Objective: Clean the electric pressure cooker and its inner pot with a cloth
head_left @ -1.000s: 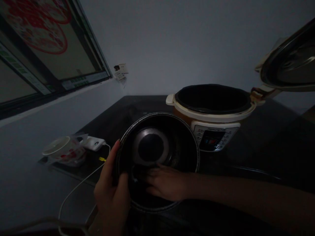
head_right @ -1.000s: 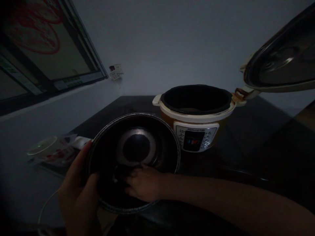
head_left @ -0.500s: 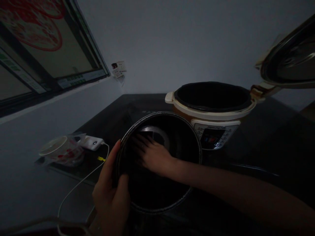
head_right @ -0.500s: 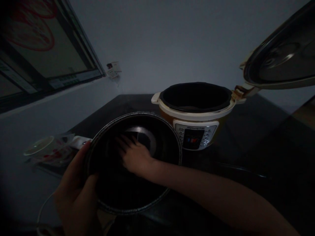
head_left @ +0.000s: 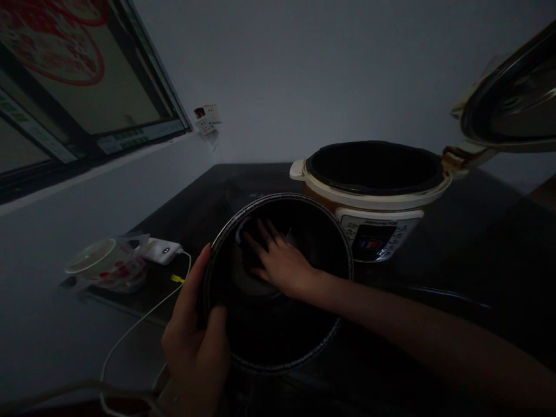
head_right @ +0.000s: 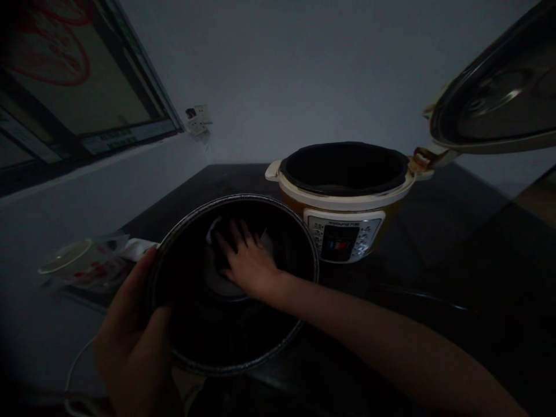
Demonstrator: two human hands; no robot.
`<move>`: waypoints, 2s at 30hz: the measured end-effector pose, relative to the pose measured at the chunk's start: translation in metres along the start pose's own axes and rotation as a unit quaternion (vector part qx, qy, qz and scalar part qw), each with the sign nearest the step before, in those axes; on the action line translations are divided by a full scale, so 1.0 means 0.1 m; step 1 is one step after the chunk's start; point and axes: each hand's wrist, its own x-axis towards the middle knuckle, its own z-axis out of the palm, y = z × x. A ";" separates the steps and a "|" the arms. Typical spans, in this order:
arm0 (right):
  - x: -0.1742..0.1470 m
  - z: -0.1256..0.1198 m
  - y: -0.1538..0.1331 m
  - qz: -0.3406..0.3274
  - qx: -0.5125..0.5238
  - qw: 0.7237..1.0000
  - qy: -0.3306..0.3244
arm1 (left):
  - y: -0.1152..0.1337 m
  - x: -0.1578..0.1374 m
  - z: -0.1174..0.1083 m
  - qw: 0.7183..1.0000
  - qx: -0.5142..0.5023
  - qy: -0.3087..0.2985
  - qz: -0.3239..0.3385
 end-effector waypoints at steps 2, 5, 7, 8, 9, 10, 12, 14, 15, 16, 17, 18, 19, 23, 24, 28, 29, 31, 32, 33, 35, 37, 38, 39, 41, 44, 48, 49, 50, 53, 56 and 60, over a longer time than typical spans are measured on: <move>-0.04 0.04 -0.04 -0.067 -0.005 0.998 -0.013 | -0.01 0.02 0.00 1.000 0.004 -0.006 0.001; -0.18 0.15 -0.06 -0.176 -0.024 0.983 -0.041 | -0.04 0.05 0.00 1.000 0.009 -0.013 0.009; -0.28 0.21 -0.05 -0.223 -0.034 0.973 -0.059 | -0.05 0.06 0.00 1.000 0.012 -0.011 0.009; -0.32 0.23 -0.04 -0.237 -0.036 0.969 -0.064 | -0.05 0.06 0.01 1.000 0.013 -0.008 0.007; -0.34 0.23 -0.02 -0.245 -0.038 0.966 -0.067 | -0.04 0.06 0.01 1.000 0.014 -0.005 0.005; -0.34 0.22 -0.01 -0.246 -0.040 0.966 -0.067 | -0.03 0.05 0.01 1.000 0.016 -0.005 0.004; -0.28 0.15 0.03 -0.229 -0.043 0.971 -0.058 | -0.02 0.04 0.01 1.000 0.018 -0.003 0.004; -0.17 0.05 0.07 -0.185 -0.043 0.981 -0.042 | -0.03 0.03 -0.01 1.000 0.018 -0.005 0.007; -0.10 0.00 0.09 -0.152 -0.039 0.987 -0.037 | -0.05 0.03 -0.02 1.000 0.018 -0.016 0.011; -0.05 -0.04 0.11 -0.116 -0.032 0.992 -0.034 | -0.08 0.04 -0.04 0.999 0.019 -0.031 0.016; -0.01 -0.07 0.12 -0.081 -0.025 0.996 -0.034 | -0.10 0.05 -0.05 0.998 0.019 -0.047 0.024; 0.01 -0.08 0.13 -0.051 -0.019 0.998 -0.036 | -0.13 0.06 -0.06 0.998 0.018 -0.060 0.031; 0.01 -0.08 0.12 -0.030 -0.014 0.999 -0.038 | -0.14 0.07 -0.06 0.997 0.017 -0.063 0.034; -0.15 0.07 0.05 -0.087 -0.018 0.994 -0.069 | -0.10 0.07 -0.02 1.000 0.019 -0.012 0.005; -0.21 0.10 0.04 -0.126 -0.023 0.988 -0.083 | -0.08 0.07 -0.01 1.000 0.022 -0.005 -0.001; -0.38 0.14 0.05 -0.253 -0.053 0.955 -0.145 | -0.04 0.07 0.01 1.000 0.028 -0.004 0.003; -0.40 0.12 0.06 -0.268 -0.060 0.948 -0.158 | -0.05 0.07 0.00 0.999 0.031 -0.006 0.006; -0.40 0.07 0.08 -0.281 -0.072 0.941 -0.177 | -0.07 0.09 -0.01 0.999 0.035 -0.008 0.006; -0.39 0.04 0.09 -0.281 -0.077 0.940 -0.179 | -0.09 0.10 -0.02 0.999 0.036 -0.011 0.007; -0.37 0.01 0.10 -0.275 -0.080 0.942 -0.176 | -0.10 0.11 -0.02 0.999 0.034 -0.012 0.009; -0.31 -0.04 0.11 -0.247 -0.082 0.953 -0.157 | -0.13 0.12 -0.04 0.999 0.030 -0.017 0.015; -0.22 -0.08 0.12 -0.198 -0.082 0.968 -0.129 | -0.17 0.13 -0.06 0.999 0.030 -0.033 0.028; -0.17 -0.11 0.14 -0.169 -0.083 0.975 -0.115 | -0.19 0.13 -0.08 0.998 0.033 -0.041 0.032; -0.12 -0.13 0.15 -0.139 -0.084 0.981 -0.103 | -0.21 0.12 -0.09 0.998 0.035 -0.048 0.033; -0.02 -0.17 0.19 -0.087 -0.090 0.989 -0.084 | -0.25 0.12 -0.12 0.997 0.037 -0.059 0.034; 0.05 -0.19 0.22 -0.045 -0.092 0.992 -0.074 | -0.27 0.11 -0.13 0.997 0.034 -0.065 0.033; -0.07 -0.15 0.17 -0.067 -0.083 0.990 -0.095 | -0.22 0.09 -0.10 0.998 0.033 -0.049 0.037; -0.13 -0.13 0.15 -0.093 -0.078 0.987 -0.110 | -0.20 0.09 -0.08 0.998 0.032 -0.042 0.032; -0.20 -0.11 0.14 -0.124 -0.072 0.982 -0.125 | -0.18 0.09 -0.06 0.999 0.029 -0.032 0.026; -0.37 -0.06 0.11 -0.210 -0.064 0.960 -0.174 | -0.13 0.08 -0.03 1.000 0.019 -0.013 0.016; -0.45 -0.05 0.11 -0.248 -0.079 0.940 -0.219 | -0.13 0.08 -0.02 1.000 0.018 -0.013 0.022; -0.44 -0.09 0.16 -0.256 -0.105 0.931 -0.240 | -0.12 0.07 -0.03 0.999 0.025 -0.017 0.016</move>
